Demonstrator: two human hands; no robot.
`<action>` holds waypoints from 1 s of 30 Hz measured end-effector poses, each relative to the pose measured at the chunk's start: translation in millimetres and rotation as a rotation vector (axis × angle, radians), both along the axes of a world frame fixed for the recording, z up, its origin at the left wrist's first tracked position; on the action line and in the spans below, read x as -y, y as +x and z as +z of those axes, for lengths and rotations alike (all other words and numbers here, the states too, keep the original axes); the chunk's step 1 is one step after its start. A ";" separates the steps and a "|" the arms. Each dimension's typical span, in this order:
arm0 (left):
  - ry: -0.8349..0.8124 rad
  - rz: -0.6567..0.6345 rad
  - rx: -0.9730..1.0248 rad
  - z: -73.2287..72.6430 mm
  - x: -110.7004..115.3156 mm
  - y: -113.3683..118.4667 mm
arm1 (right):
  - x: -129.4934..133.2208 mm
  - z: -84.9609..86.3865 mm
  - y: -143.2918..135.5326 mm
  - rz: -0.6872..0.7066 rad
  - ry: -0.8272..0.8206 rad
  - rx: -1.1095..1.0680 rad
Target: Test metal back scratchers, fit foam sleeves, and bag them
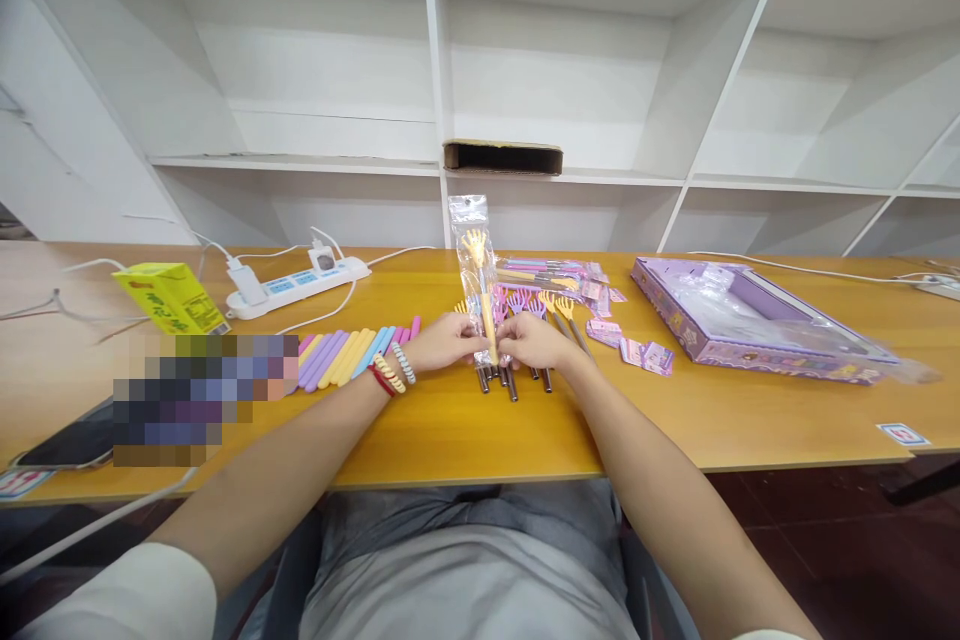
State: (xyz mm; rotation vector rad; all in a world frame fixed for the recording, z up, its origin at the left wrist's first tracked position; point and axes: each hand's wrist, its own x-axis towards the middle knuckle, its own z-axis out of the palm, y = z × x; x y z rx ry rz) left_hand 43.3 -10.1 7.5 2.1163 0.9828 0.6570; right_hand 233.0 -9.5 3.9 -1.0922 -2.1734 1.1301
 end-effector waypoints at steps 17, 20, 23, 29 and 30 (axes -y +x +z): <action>0.046 0.101 0.056 -9.2 -6.2 1.3 | -1.4 -0.2 -0.5 0.038 0.031 0.033; 0.032 0.125 0.059 -7.5 -6.1 1.8 | -1.0 0.5 -0.2 0.019 0.034 0.036; -0.044 0.084 0.136 -5.4 -7.2 2.7 | -1.7 2.6 3.0 -0.023 0.061 -0.014; -0.008 0.201 0.173 -5.1 -17.1 -4.5 | -16.5 12.0 36.5 -0.396 0.315 0.007; 0.033 0.256 0.143 -5.5 -19.2 -6.6 | -20.4 12.9 48.5 -0.523 0.393 0.080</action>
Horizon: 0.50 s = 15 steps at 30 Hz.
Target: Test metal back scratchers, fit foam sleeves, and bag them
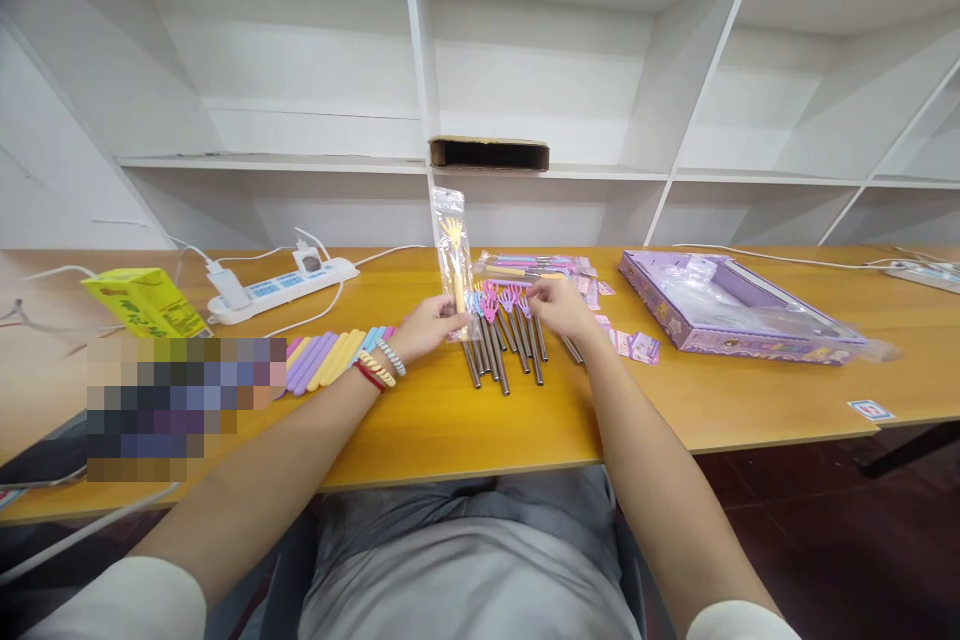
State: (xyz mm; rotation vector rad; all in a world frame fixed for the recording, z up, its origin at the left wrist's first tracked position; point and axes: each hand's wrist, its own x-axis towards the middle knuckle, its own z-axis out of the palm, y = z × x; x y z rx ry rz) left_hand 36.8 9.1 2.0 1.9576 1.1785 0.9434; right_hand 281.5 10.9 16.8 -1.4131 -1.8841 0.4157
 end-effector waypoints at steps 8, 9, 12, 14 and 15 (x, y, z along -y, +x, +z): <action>0.203 0.199 -0.255 0.1 -7.6 -7.2 | -16.0 -14.3 99.6 -0.468 -0.386 0.291; 0.211 0.192 -0.253 -0.2 -7.8 -7.3 | -17.0 -17.0 103.5 -0.447 -0.432 0.294; 0.228 0.205 -0.233 -2.4 -9.0 -8.6 | -21.4 -24.5 105.2 -0.428 -0.450 0.291; 0.235 0.217 -0.253 -4.1 -10.1 -10.2 | -24.7 -29.4 103.7 -0.439 -0.426 0.279; 0.236 0.213 -0.268 -4.7 -10.5 -11.2 | -26.1 -31.6 103.4 -0.448 -0.418 0.269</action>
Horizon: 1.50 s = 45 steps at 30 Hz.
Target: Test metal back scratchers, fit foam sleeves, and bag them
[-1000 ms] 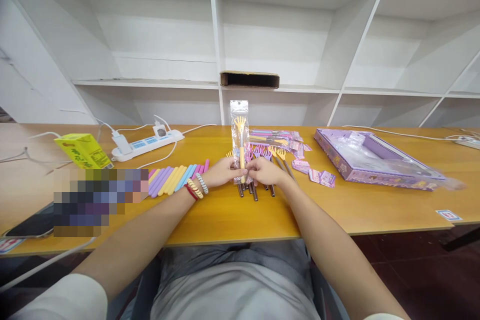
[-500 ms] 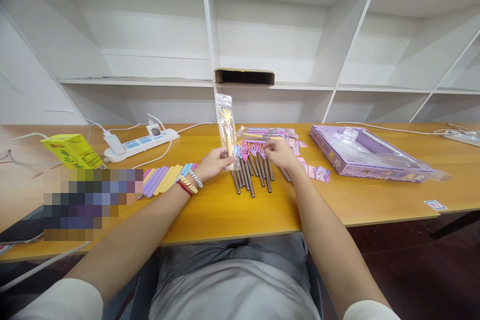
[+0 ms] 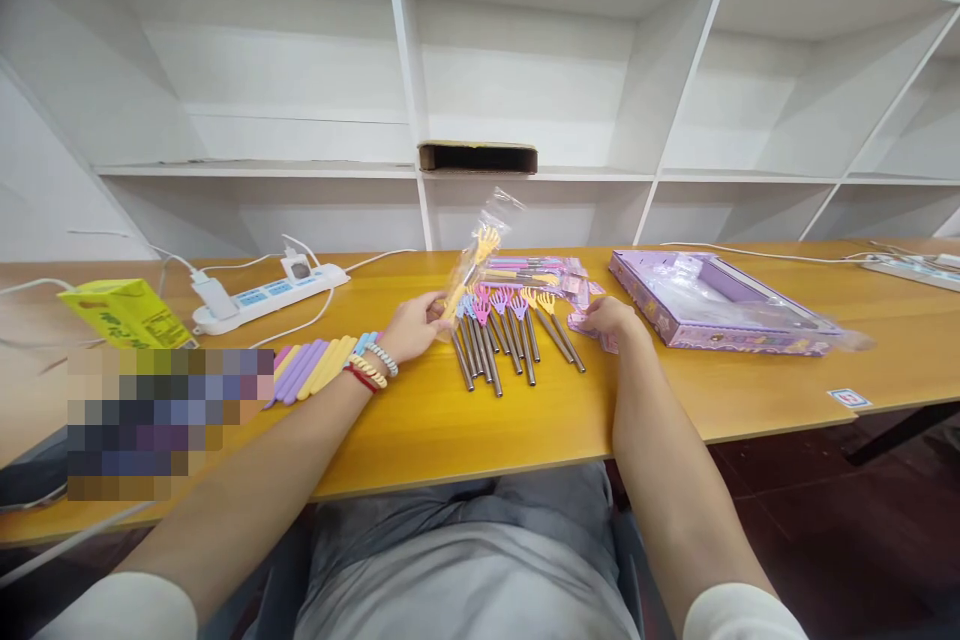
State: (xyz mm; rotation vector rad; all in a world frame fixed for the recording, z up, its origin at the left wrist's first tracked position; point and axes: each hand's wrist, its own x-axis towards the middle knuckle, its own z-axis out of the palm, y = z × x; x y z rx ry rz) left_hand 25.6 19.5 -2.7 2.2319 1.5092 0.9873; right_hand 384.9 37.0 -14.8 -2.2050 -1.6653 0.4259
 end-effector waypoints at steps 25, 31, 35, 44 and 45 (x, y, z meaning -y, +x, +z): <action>-0.043 -0.068 -0.161 2.5 4.5 -2.9 | 6.6 12.8 -42.2 0.191 0.626 -0.339; -0.043 -0.074 -0.190 2.7 3.4 -3.6 | 5.9 10.9 -25.5 -0.061 0.362 0.020; -0.023 -0.068 -0.193 1.5 1.8 -3.9 | 2.8 8.2 -6.6 -0.150 0.091 0.059; -0.031 -0.059 -0.198 2.7 3.7 -3.5 | 4.8 8.1 -8.2 -0.170 0.330 -0.028; -0.033 -0.062 -0.197 2.6 3.6 -3.8 | 5.3 9.5 -11.6 -0.131 0.396 -0.109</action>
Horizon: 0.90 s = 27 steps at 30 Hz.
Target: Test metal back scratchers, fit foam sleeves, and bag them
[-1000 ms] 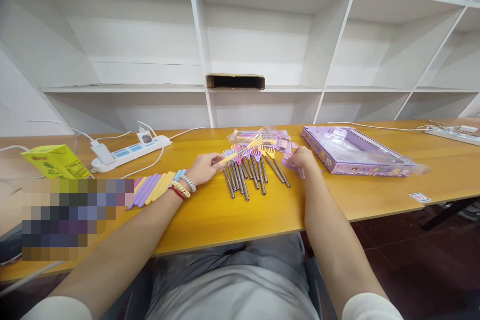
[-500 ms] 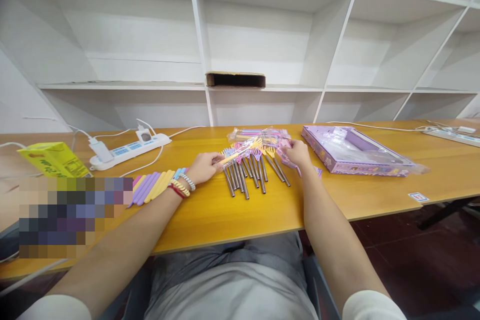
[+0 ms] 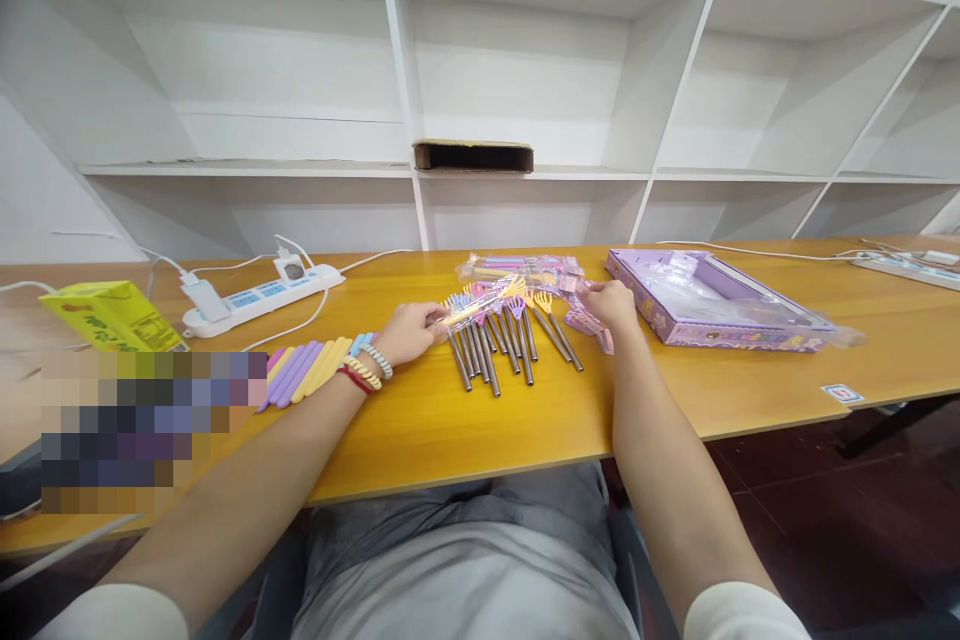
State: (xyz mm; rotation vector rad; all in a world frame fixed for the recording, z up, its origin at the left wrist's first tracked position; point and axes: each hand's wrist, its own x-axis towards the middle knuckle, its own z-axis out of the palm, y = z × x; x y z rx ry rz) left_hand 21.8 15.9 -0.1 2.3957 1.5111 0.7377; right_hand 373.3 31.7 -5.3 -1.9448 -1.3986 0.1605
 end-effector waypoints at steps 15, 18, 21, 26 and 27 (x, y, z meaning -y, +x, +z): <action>-0.027 -0.065 0.014 4.1 4.2 2.8 | 2.3 0.8 -48.5 0.353 0.412 -0.113; -0.042 -0.103 0.040 8.1 9.4 6.4 | 3.2 1.2 -54.7 0.313 0.537 0.046; -0.051 -0.124 0.050 11.3 14.7 9.7 | 3.7 0.0 -62.1 0.284 0.574 0.174; -0.051 -0.151 0.040 14.2 20.1 12.4 | 5.9 0.4 -66.5 0.130 0.530 0.239; -0.051 -0.154 0.043 14.5 20.4 12.6 | 6.2 1.1 -65.7 0.095 0.519 0.231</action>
